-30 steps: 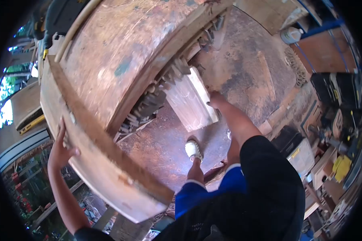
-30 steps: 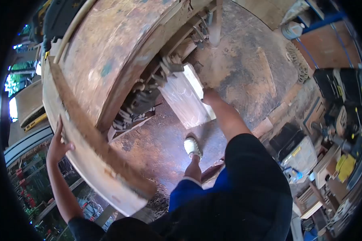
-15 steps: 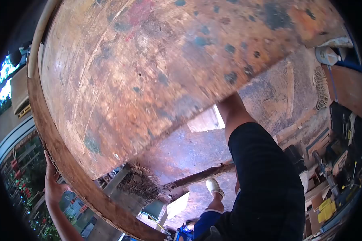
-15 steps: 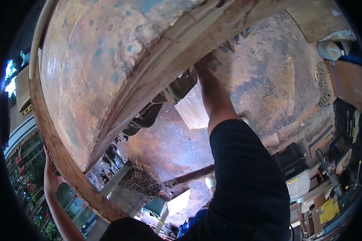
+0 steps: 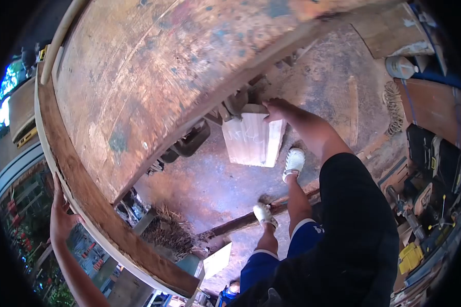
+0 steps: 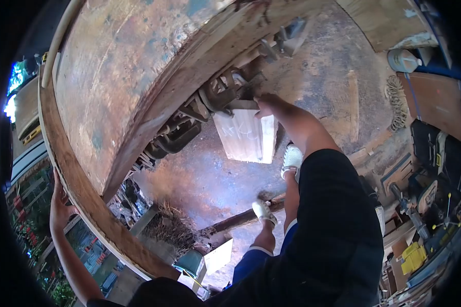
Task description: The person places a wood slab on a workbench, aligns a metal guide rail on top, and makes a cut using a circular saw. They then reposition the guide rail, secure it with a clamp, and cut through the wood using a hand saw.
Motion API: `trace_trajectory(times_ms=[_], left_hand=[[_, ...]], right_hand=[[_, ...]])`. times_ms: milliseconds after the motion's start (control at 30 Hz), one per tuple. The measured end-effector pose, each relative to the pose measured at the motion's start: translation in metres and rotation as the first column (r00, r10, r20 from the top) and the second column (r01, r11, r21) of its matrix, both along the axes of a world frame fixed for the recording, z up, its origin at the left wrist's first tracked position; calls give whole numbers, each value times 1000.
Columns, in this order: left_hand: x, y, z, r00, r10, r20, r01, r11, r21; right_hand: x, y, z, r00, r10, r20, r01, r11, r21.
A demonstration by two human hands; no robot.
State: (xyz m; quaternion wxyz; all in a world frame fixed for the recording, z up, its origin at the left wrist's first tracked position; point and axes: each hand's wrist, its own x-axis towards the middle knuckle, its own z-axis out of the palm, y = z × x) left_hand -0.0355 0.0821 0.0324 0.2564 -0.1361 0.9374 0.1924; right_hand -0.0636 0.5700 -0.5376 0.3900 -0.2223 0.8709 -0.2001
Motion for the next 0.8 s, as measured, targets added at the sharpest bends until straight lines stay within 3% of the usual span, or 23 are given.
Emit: trace_trajectory(times_ms=[133, 200, 267, 333, 400, 467, 533, 600, 800], left_hand=[[0, -14, 2, 999, -31, -11, 31, 1000, -1], [-1, -15, 2, 997, -75, -3, 75, 997, 14], [0, -14, 3, 995, -99, -16, 99, 995, 2], [-2, -18, 2, 985, -169, -32, 167, 985, -44], [-4, -25, 2, 962, -272, -36, 269, 961, -61], [-8, -29, 2, 948, -316, -45, 313, 947, -72], [-7, -30, 6, 930, -368, -8, 367, 928, -70], [-4, -19, 11, 943, -333, 2, 333, 942, -40], [-10, -37, 3, 935, -355, 14, 355, 933, -61]], right_hand=[[36, 16, 21, 991, -22, 136, 18, 999, 33], [60, 23, 28, 938, 14, 345, -29, 999, 37], [94, 40, 28, 930, -82, 359, 89, 996, -4], [133, 60, 36, 921, -314, 230, 325, 946, -13], [170, 67, 33, 918, -288, 273, 279, 958, 71], [236, 64, -23, 905, -307, 294, 317, 948, 15], [262, 51, 66, 876, -457, 152, 452, 889, 68], [274, 28, 130, 830, -536, 156, 528, 844, 89], [255, 48, 213, 633, -762, 136, 719, 644, 262]])
